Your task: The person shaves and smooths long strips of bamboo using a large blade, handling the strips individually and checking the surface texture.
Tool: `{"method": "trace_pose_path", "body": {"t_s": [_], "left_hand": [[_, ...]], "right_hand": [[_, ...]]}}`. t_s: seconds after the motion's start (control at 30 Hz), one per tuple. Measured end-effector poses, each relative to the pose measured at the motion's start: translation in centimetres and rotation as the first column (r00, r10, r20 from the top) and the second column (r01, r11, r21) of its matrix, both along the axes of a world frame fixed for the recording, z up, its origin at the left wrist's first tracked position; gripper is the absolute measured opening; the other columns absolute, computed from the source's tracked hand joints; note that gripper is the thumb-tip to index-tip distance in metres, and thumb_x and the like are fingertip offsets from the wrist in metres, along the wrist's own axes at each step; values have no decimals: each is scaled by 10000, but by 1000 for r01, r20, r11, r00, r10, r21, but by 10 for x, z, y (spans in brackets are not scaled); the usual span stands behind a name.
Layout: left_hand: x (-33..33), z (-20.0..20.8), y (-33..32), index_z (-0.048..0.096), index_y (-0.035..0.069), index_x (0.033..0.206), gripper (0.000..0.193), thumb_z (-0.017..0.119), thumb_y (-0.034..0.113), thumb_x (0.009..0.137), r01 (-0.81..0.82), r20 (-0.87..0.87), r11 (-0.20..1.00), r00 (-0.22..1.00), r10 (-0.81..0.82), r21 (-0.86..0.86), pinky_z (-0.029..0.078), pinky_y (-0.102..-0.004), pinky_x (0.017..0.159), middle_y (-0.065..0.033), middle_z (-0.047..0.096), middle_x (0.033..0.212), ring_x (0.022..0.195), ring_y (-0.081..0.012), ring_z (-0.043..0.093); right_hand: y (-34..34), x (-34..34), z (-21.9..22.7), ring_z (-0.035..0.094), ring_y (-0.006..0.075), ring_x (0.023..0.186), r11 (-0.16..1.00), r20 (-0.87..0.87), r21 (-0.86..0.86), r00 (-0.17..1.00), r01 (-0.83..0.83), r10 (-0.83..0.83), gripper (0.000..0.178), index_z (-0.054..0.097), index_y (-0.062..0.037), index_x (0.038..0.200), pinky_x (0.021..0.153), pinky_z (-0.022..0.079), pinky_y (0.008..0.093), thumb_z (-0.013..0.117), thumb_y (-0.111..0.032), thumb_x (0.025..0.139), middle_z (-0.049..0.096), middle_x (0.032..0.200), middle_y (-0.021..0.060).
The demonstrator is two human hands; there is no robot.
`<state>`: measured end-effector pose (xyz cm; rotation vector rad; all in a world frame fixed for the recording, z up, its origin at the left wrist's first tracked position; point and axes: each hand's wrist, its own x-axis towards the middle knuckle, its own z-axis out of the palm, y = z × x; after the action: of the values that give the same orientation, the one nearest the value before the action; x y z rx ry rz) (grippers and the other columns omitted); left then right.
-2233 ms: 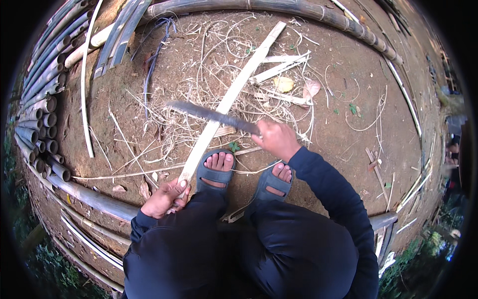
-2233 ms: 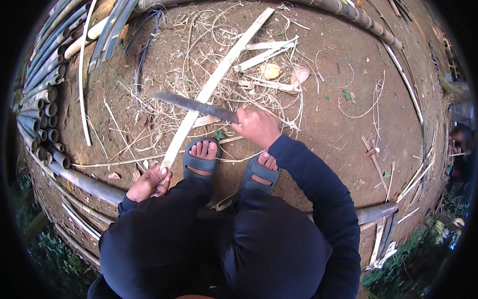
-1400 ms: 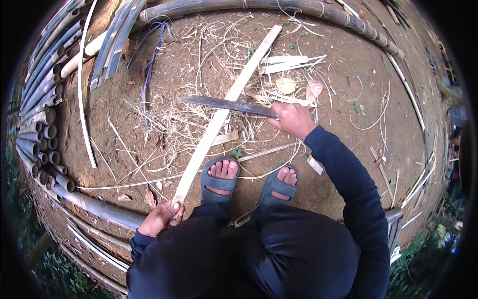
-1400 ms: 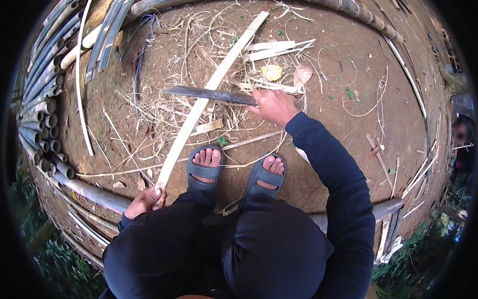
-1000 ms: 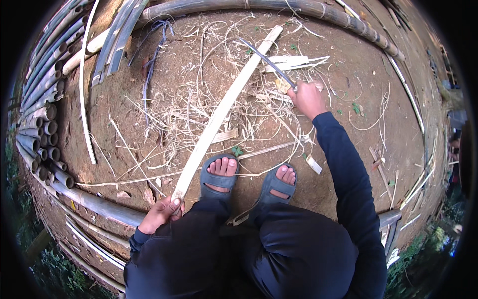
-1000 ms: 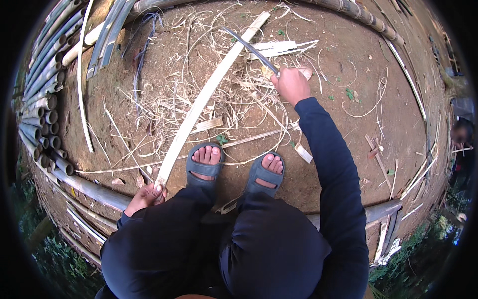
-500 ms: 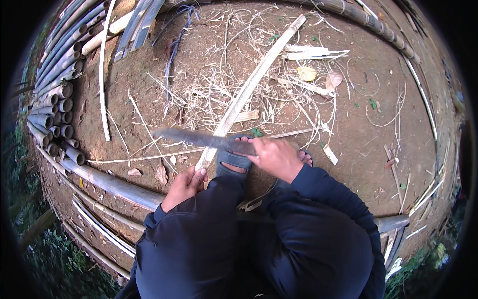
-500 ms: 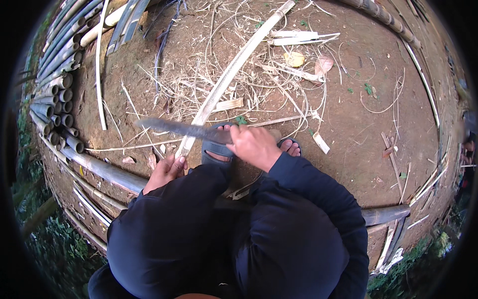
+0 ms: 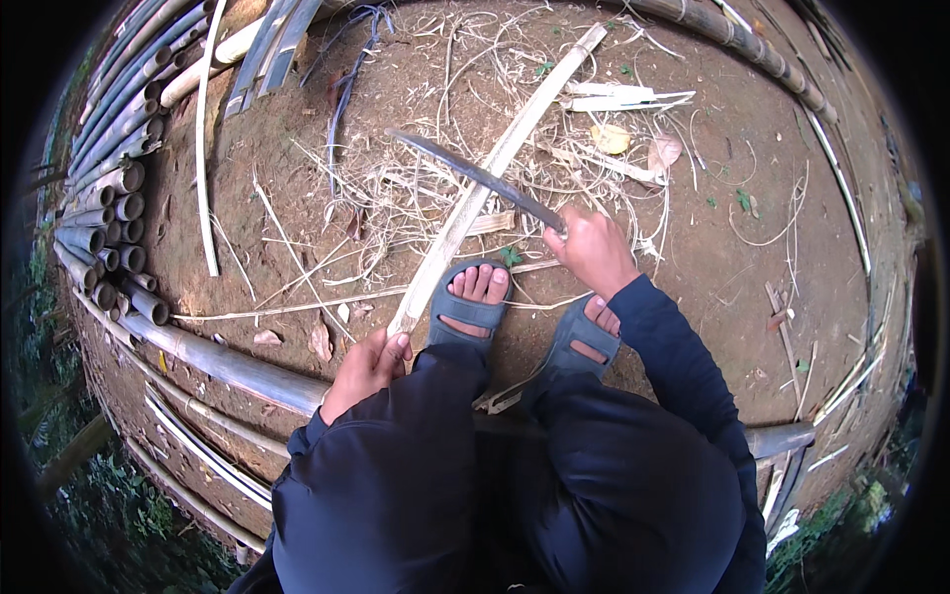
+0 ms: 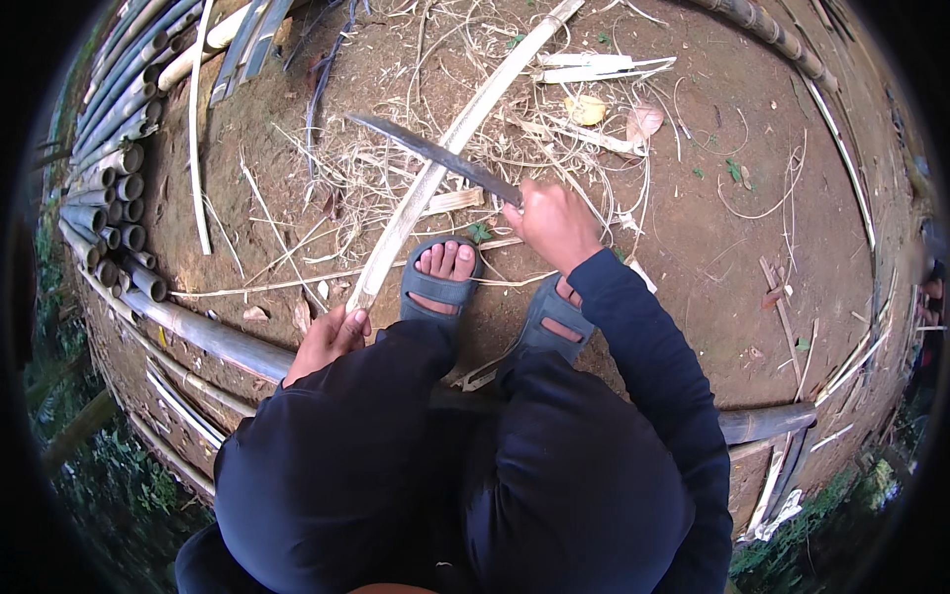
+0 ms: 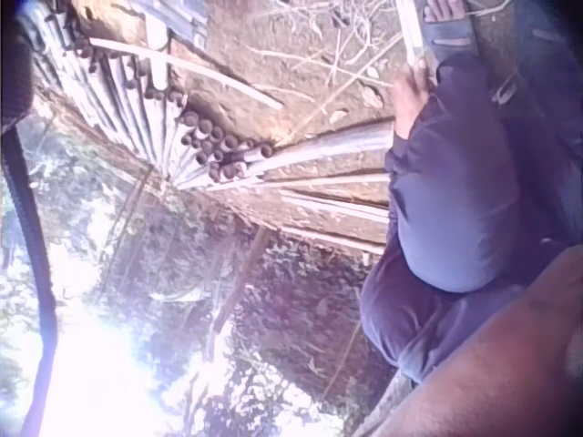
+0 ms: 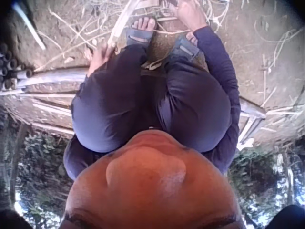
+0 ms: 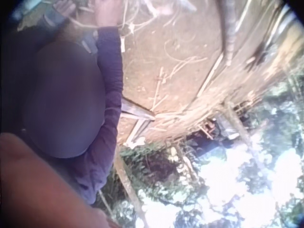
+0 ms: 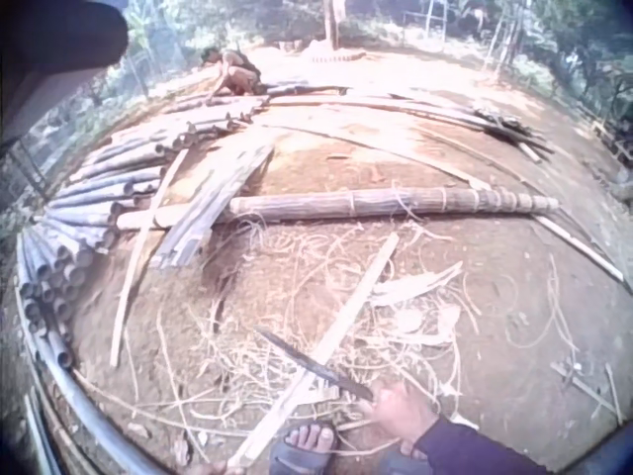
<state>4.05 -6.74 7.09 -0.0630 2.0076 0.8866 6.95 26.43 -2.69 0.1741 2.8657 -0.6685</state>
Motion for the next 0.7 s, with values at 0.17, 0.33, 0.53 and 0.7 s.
{"method": "trace_pose_path", "body": {"t_s": [0.17, 0.33, 0.53, 0.7], "left_hand": [[0, 5, 0, 574, 29, 848, 337, 491, 297, 1035, -18, 2, 1000, 1000, 18, -11, 398, -297, 541, -26, 528, 608, 563, -110, 494], [6, -9, -14, 576, 32, 851, 340, 490, 305, 1036, -14, 53, 999, 998, 13, 31, 404, -293, 551, -25, 529, 622, 577, -108, 496], [1, 3, -7, 579, 30, 843, 345, 499, 308, 1031, -39, 14, 998, 999, 40, -51, 404, -294, 552, -17, 525, 621, 577, -108, 493], [4, 11, -10, 573, 25, 831, 343, 507, 297, 1029, -32, -44, 993, 999, 27, -115, 392, -298, 543, -15, 511, 605, 574, -102, 479]], "right_hand": [[-35, 11, 7, 666, 381, 595, 985, -76, -169, 997, -26, 13, 318, 591, 11, 857, 561, 545, 474, 735, -269, 821, 634, 624, 176], [-6, 7, -5, 661, 305, 562, 996, -80, 21, 993, -88, 89, 293, 590, -15, 838, 516, 535, 439, 744, -263, 819, 627, 634, 146], [6, -26, 19, 652, 278, 512, 992, 58, -44, 991, -118, 121, 292, 620, 9, 866, 497, 548, 427, 670, -278, 882, 615, 570, 125], [16, -24, -11, 651, 263, 521, 990, -17, -7, 990, -141, 140, 272, 635, -22, 880, 519, 559, 423, 680, -290, 863, 629, 593, 123]]}}
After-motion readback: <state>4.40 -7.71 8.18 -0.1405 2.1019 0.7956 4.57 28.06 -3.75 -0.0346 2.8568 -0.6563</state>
